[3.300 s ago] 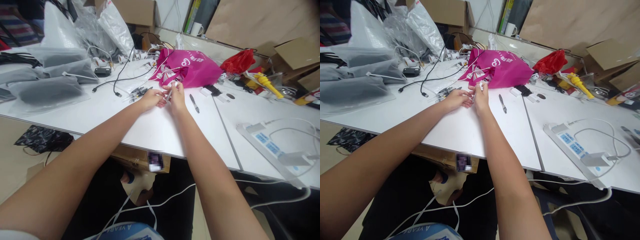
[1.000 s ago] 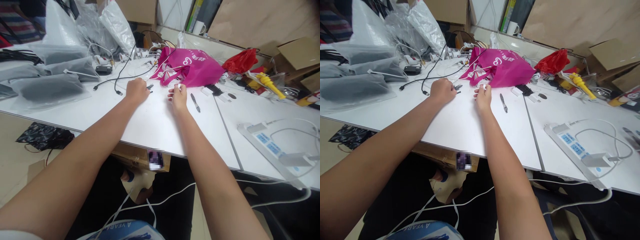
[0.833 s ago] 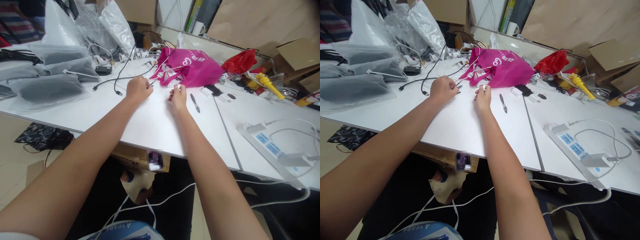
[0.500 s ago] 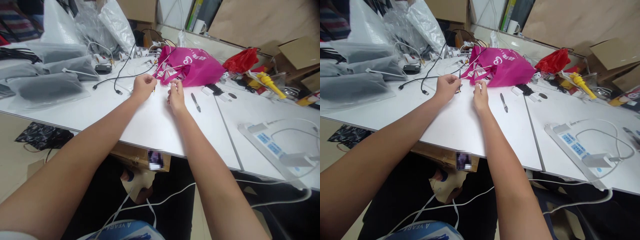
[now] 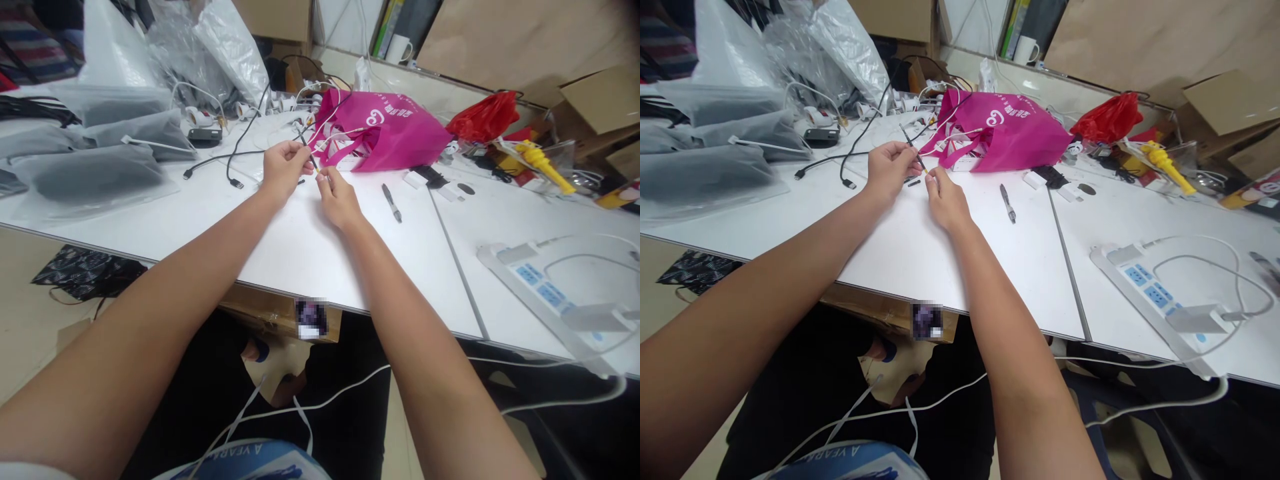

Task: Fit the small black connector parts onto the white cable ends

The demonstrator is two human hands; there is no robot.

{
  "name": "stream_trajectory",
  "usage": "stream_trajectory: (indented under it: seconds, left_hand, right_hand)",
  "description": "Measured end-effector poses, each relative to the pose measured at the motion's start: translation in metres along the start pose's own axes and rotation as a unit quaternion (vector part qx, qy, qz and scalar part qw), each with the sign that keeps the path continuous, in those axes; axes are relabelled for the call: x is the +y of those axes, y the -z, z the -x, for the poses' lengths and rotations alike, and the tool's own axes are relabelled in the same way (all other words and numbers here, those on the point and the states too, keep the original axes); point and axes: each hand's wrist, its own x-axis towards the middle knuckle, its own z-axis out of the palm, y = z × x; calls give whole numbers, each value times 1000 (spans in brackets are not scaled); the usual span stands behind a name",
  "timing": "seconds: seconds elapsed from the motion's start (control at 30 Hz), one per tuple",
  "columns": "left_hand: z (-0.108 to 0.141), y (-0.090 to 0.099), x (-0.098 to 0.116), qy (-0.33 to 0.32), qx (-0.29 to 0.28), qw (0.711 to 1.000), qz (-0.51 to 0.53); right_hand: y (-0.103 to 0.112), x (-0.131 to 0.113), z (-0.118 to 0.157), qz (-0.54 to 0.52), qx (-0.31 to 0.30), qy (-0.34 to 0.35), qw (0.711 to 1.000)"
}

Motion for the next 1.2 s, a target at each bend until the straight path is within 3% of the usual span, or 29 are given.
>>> stream_trajectory:
  seconds: [0.23,0.53,0.73,1.0,1.2]
  left_hand:
    - [-2,1,2,0,17,1000,4]
    - [14,-5,-4,-7,-95,995,-40]
    - [14,-1,-7,6,-135,989,-62]
    - [13,0,3,31,-79,996,7]
    - [16,0,4,41,-78,996,5]
  right_hand:
    - [-2,2,0,2,-3,8,1000]
    - [-7,11,-6,2,28,11,1000]
    - [-7,15,-8,-10,35,15,999]
    - [-4,1,-2,-11,30,-4,999]
    - [-3,-4,0,-14,20,-8,1000]
